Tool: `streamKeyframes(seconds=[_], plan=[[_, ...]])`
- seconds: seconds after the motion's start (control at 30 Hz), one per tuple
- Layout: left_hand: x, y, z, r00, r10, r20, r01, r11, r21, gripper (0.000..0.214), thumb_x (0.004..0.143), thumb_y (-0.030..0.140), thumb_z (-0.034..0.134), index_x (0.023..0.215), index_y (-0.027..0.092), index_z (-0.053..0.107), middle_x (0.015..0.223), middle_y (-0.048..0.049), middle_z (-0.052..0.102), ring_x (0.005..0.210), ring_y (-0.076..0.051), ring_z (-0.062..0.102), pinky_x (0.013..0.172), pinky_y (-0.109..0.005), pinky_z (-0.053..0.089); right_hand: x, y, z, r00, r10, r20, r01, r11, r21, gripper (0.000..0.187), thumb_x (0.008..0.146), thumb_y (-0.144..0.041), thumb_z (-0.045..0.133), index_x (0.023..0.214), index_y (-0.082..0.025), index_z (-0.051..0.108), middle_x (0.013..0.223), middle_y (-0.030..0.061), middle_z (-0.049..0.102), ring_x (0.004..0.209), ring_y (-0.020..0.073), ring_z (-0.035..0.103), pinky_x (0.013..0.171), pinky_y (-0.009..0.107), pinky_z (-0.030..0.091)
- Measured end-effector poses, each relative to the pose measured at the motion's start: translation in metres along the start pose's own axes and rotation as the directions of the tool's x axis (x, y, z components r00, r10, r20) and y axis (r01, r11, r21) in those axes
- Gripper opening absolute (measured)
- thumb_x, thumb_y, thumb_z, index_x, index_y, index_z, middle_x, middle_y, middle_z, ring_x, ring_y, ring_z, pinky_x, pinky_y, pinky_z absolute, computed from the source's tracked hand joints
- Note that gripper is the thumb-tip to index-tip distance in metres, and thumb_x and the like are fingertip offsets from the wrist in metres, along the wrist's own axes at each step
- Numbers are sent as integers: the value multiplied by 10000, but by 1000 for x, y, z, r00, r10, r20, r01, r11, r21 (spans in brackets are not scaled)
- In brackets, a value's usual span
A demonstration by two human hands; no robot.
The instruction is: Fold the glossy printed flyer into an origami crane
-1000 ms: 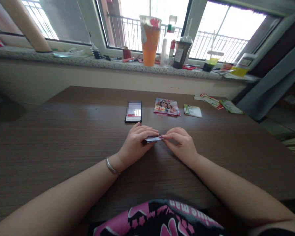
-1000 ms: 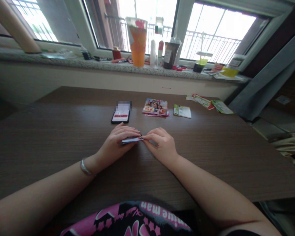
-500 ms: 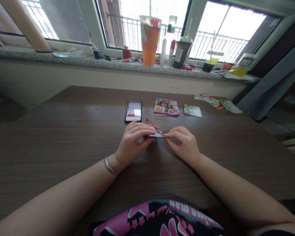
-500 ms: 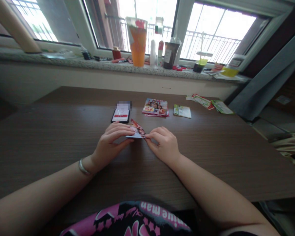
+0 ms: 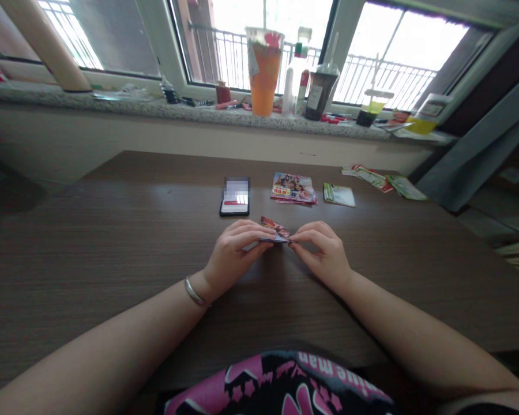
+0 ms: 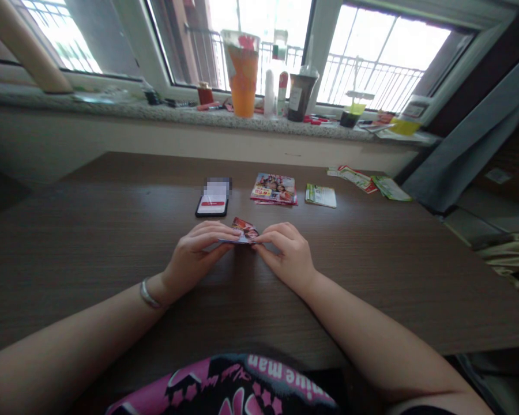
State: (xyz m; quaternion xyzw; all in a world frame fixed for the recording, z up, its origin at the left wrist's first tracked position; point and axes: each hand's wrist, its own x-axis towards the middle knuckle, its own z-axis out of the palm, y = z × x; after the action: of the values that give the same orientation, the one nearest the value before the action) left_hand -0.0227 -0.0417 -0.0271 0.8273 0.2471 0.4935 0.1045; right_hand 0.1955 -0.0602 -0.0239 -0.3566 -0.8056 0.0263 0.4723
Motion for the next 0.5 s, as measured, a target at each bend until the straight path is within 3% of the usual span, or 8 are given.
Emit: streamKeyframes(seconds=[0.5], plan=[[1,3,0,1000,4,0,-4,1000,-3,114,867,187,639,956,208,706,960,-46,738,885,-168,673,842,-351,527,-1,3,0,999,-34,-5,34,999,-10,48,833,-189,659,846,-235,667,814,29,670,776,168,600,715,326,497]])
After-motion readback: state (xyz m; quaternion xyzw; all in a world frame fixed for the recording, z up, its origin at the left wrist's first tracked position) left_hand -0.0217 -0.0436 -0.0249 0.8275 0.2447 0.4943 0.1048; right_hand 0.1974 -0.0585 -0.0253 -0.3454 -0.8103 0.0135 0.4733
